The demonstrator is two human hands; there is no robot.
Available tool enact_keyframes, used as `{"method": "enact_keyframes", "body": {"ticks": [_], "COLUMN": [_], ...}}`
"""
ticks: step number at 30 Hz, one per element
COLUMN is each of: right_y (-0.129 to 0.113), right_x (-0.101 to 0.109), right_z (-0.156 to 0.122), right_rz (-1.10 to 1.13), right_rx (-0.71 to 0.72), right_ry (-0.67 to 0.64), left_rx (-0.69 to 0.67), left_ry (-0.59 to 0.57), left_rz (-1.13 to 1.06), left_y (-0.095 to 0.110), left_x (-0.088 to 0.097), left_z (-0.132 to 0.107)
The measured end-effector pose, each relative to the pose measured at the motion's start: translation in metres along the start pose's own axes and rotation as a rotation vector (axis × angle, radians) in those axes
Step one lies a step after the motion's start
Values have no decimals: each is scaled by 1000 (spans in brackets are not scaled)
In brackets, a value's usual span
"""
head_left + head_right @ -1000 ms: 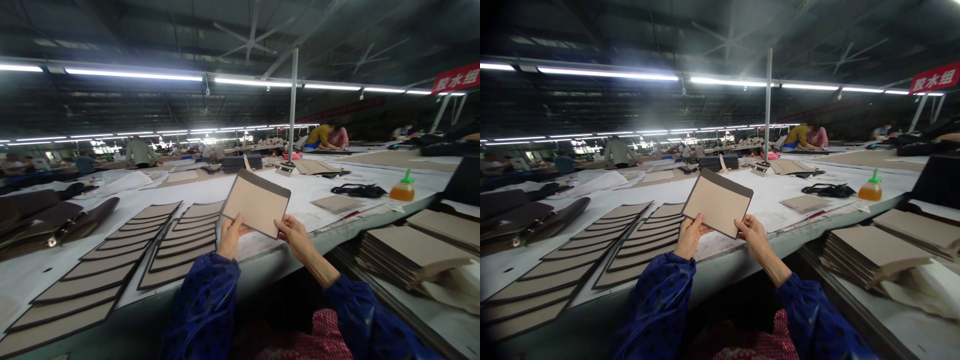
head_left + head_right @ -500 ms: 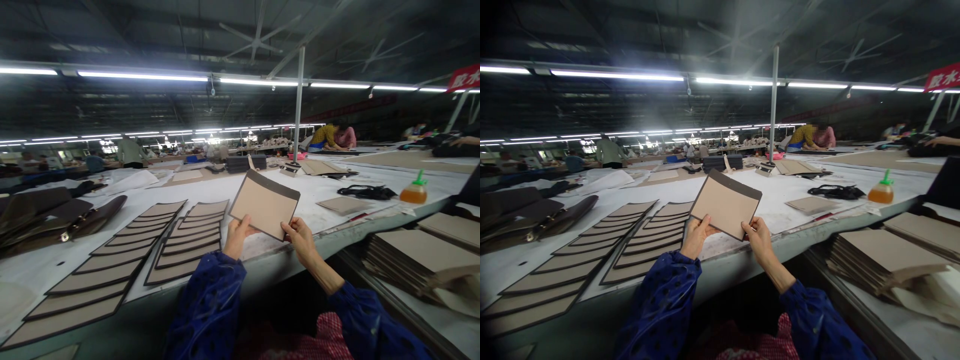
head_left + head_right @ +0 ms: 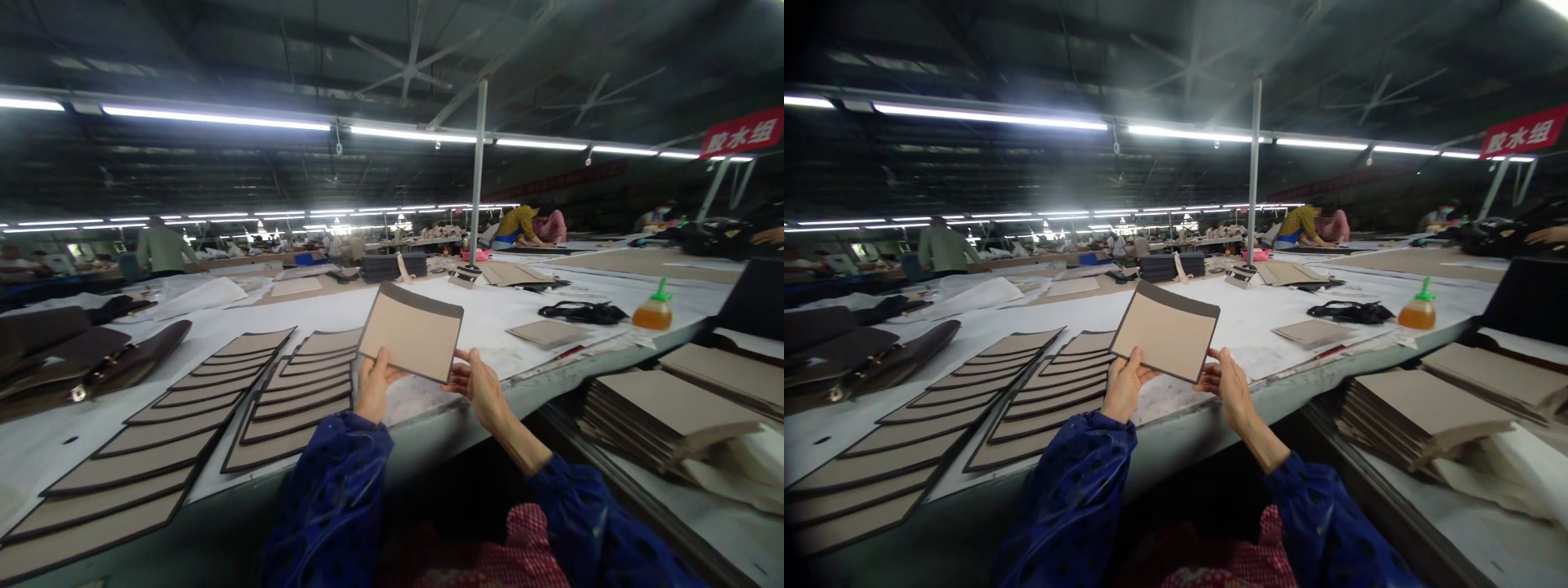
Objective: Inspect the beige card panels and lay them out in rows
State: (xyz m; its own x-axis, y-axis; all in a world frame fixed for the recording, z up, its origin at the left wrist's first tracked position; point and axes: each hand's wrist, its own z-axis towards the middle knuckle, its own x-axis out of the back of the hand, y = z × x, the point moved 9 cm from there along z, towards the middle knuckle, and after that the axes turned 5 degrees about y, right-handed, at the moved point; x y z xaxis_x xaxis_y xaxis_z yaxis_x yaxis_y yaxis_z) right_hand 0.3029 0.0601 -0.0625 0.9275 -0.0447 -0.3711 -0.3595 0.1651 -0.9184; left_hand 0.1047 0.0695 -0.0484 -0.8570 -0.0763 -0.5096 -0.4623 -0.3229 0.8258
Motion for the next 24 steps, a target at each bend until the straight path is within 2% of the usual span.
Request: {"method": "enact_keyframes", "body": {"ticks": [7, 11, 14, 19, 24], "right_y": [1, 5, 8, 10, 3], "right_x": [-17, -23, -20, -14, -13], "right_z": [-10, -8, -5, -2, -4], "right_rz": [-103, -60, -59, -175, -377], "right_rx": [47, -4, -34, -1, 106], "right_ry": [-151, -221, -192, -103, -24], "left_rx": [33, 42, 34, -14, -100], "left_ry": [16, 6, -17, -49, -3], "left_rz": [-40, -36, -11, 48, 148], "left_y": [-1, 0, 1, 4, 9], "left_x": [1, -1, -4, -9, -6], "left_z": [-1, -2, -3, -6, -7]}}
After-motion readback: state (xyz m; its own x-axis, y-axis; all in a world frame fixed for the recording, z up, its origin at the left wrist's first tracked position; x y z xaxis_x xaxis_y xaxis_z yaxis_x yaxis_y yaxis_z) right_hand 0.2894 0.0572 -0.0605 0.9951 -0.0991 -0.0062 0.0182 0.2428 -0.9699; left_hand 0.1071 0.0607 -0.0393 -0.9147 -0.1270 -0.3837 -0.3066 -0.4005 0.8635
